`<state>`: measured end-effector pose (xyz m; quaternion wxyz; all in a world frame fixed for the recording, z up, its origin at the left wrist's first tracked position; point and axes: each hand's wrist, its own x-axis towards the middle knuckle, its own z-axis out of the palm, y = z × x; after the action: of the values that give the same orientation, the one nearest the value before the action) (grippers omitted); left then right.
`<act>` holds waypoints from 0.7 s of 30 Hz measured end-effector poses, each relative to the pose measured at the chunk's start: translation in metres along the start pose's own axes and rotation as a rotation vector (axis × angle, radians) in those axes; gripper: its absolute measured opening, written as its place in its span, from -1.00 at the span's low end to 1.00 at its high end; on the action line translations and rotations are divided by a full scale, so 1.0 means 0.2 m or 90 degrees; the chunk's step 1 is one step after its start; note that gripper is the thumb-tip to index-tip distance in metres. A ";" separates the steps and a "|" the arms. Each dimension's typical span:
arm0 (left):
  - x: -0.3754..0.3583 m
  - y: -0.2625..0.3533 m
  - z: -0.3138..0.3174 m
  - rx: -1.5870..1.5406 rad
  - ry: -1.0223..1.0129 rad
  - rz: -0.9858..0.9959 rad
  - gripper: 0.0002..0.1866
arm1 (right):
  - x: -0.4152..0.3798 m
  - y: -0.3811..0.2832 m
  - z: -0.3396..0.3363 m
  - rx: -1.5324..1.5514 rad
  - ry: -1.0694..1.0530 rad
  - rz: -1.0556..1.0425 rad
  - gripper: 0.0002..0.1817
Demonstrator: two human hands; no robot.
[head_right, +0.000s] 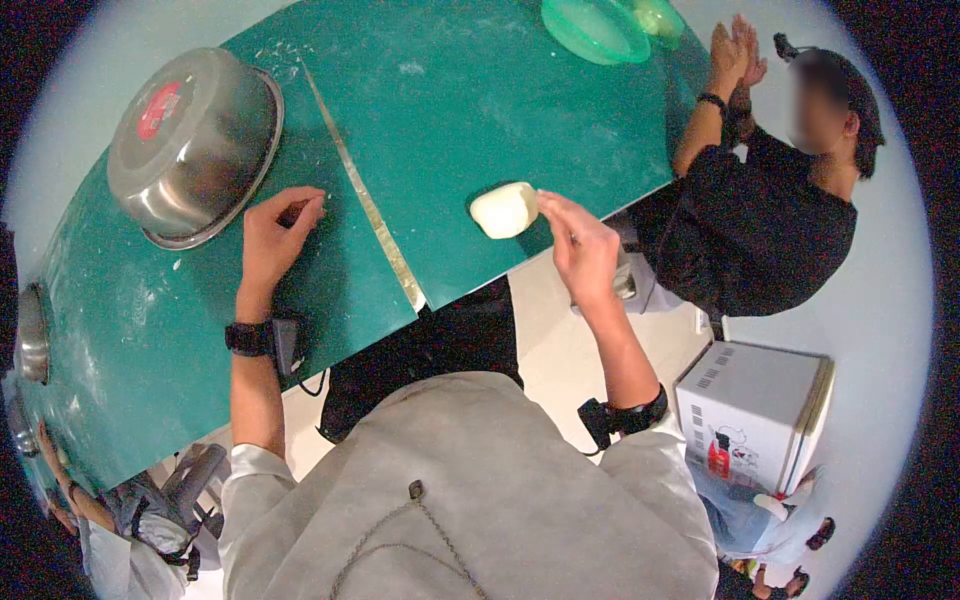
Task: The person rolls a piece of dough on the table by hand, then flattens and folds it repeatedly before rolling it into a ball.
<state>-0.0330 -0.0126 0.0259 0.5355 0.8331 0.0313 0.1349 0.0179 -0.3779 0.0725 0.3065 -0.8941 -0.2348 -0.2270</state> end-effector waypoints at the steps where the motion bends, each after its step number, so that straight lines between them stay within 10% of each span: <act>1: 0.00 0.00 0.00 0.003 -0.002 0.001 -0.85 | 0.00 0.02 -0.01 -0.018 0.001 0.011 -0.86; 8: 0.00 -0.01 0.00 0.003 -0.005 0.005 -0.85 | -0.05 0.11 -0.06 -0.008 -0.109 0.290 -0.83; 21: 0.00 0.01 -0.01 0.045 -0.016 0.029 -0.83 | 0.21 -0.06 0.36 -0.167 -0.239 -0.118 -0.27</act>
<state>-0.0328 -0.0122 0.0285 0.5029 0.8536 0.0106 0.1356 0.0623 -0.3102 0.0491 0.1164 -0.9275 -0.3369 -0.1127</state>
